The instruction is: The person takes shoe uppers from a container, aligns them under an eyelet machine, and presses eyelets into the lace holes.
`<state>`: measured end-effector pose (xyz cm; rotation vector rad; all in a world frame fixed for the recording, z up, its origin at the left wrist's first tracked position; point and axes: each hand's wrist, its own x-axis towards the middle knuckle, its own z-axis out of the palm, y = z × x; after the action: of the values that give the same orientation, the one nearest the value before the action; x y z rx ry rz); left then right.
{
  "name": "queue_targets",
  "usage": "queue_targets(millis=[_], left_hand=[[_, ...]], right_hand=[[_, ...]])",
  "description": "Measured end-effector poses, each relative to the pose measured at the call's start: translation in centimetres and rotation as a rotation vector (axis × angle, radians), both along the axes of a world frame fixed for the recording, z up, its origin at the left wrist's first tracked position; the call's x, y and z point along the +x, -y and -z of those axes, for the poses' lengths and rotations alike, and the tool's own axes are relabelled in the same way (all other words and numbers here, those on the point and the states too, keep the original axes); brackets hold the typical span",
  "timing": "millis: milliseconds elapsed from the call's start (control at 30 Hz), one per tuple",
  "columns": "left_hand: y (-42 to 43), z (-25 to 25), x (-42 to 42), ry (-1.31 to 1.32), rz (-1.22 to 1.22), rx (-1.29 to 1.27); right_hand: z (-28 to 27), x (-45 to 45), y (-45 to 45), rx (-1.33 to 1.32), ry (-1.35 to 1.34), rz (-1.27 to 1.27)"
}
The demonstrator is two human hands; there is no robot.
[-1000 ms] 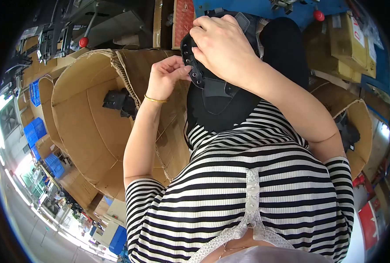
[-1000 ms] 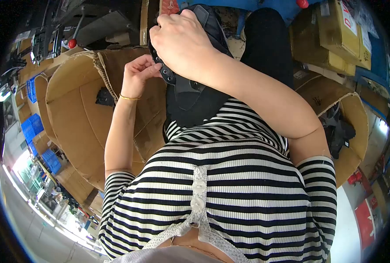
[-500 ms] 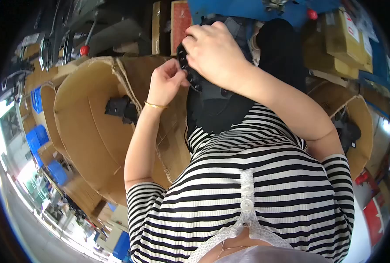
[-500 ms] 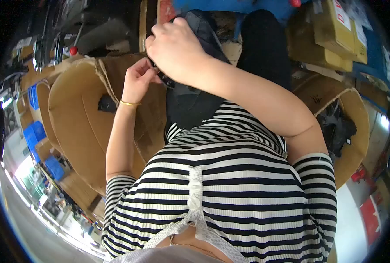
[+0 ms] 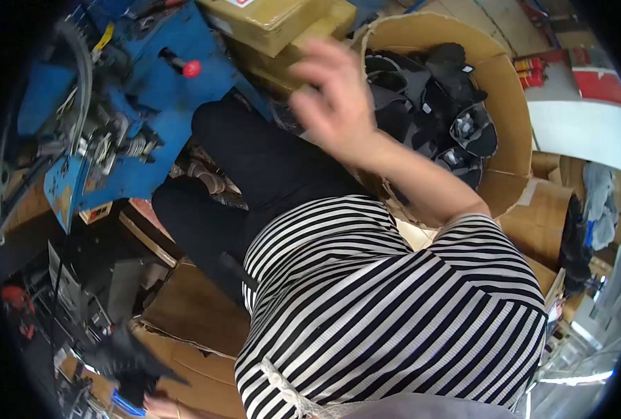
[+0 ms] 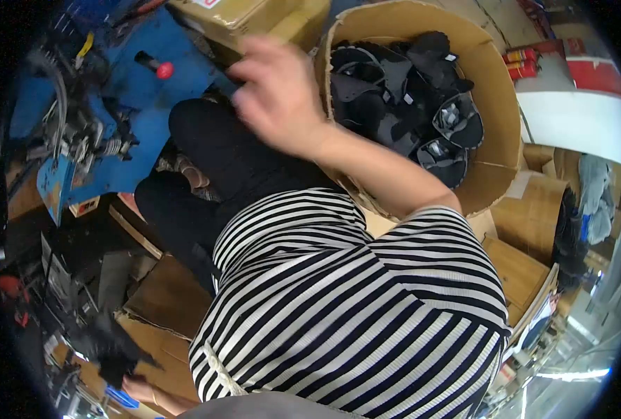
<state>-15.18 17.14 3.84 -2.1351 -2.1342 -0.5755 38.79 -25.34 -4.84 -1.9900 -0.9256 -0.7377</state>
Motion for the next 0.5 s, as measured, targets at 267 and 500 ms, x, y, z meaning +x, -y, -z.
queue_targets(millis=[267,500], left_hand=[[4.2,-1.9,-1.7,-0.535,-0.258,-0.182],[0.5,1.0,6.5,-0.432,0.285,-0.113]], right_hand=[[11.7,4.7,19.2,-0.819,-0.973,0.601],[17.0,6.3,21.1,-0.647,-0.833,0.536]])
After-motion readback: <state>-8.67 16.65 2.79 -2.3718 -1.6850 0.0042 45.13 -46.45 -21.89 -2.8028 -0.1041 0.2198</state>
